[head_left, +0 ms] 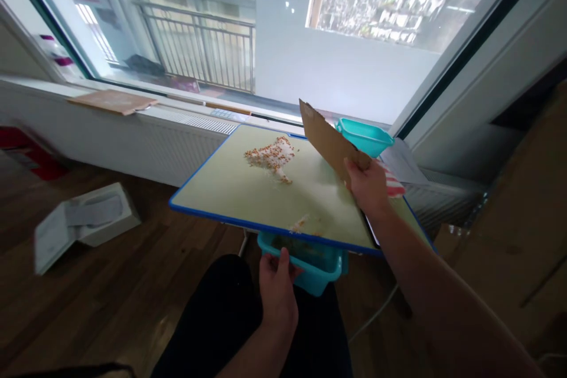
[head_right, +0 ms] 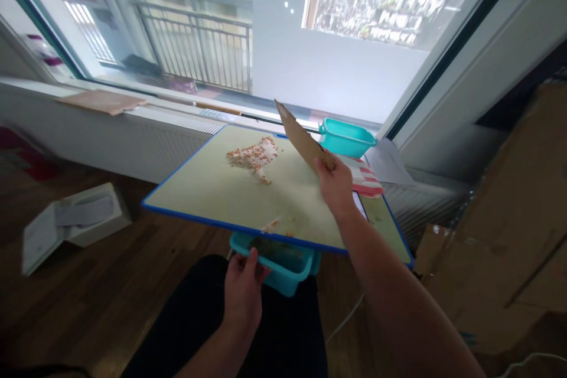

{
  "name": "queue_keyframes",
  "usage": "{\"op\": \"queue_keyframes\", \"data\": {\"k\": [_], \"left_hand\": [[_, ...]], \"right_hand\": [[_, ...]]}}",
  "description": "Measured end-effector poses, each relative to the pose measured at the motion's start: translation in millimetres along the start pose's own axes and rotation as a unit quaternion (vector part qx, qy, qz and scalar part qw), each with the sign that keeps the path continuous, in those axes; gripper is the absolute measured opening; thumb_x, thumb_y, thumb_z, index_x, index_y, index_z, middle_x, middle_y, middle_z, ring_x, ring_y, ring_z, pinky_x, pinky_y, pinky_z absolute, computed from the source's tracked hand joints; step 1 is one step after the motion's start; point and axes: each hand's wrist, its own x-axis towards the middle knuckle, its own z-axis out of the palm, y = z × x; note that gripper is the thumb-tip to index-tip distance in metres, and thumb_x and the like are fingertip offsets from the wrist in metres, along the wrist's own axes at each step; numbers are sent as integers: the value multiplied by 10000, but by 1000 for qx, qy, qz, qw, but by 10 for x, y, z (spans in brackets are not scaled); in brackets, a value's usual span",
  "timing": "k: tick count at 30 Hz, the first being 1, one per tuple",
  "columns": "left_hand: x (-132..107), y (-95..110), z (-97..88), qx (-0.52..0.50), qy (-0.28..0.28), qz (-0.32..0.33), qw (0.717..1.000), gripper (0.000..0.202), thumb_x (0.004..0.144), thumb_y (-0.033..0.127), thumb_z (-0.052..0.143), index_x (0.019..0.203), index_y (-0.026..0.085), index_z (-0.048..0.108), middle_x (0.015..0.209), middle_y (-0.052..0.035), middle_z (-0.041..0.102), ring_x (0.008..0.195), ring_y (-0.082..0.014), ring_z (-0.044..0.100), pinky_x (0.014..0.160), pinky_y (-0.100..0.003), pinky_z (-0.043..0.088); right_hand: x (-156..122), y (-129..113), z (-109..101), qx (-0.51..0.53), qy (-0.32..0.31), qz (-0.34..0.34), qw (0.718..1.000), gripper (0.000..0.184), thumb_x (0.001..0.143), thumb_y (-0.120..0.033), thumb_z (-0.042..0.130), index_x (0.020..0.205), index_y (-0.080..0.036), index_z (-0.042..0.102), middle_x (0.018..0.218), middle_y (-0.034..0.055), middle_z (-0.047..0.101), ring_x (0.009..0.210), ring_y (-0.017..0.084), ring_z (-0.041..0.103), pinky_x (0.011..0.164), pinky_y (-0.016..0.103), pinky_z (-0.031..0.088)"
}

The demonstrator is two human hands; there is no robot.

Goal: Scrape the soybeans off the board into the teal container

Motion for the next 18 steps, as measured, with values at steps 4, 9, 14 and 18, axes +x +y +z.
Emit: {"op": "queue_keyframes", "data": {"k": [4,9,14,18], "left_hand": [[-38,-1,10,3,-3,-26,1000,314,646,351,729,791,162,525,667,18,541,566,-99,533,519,-221,475],[-6,-15,4,10,10,-45,999,360,627,390,734,816,158,533,658,17,537,554,-103,524,493,-216,461],[100,-42,-24,8,0,-64,998,418,573,459,752,740,165,506,585,33,510,506,-94,488,460,-210,433],[168,-111,-28,33,14,-77,996,486,501,524,764,684,171,484,524,50,455,454,-91,455,424,-215,420]], "right_hand": [[575,200,499,172,8,62,983,366,602,-369,655,918,-186,662,811,4,658,741,169,577,714,302,452],[1021,336,1026,194,-10,159,968,309,466,-297,672,747,-179,625,615,-29,582,586,135,502,578,290,420],[1232,418,1363,211,-42,174,961,301,430,-259,652,715,-186,585,538,-47,533,531,123,461,524,287,403],[1359,517,1549,215,-59,174,959,304,409,-243,666,698,-178,594,530,-53,532,541,123,466,541,292,398]]}}
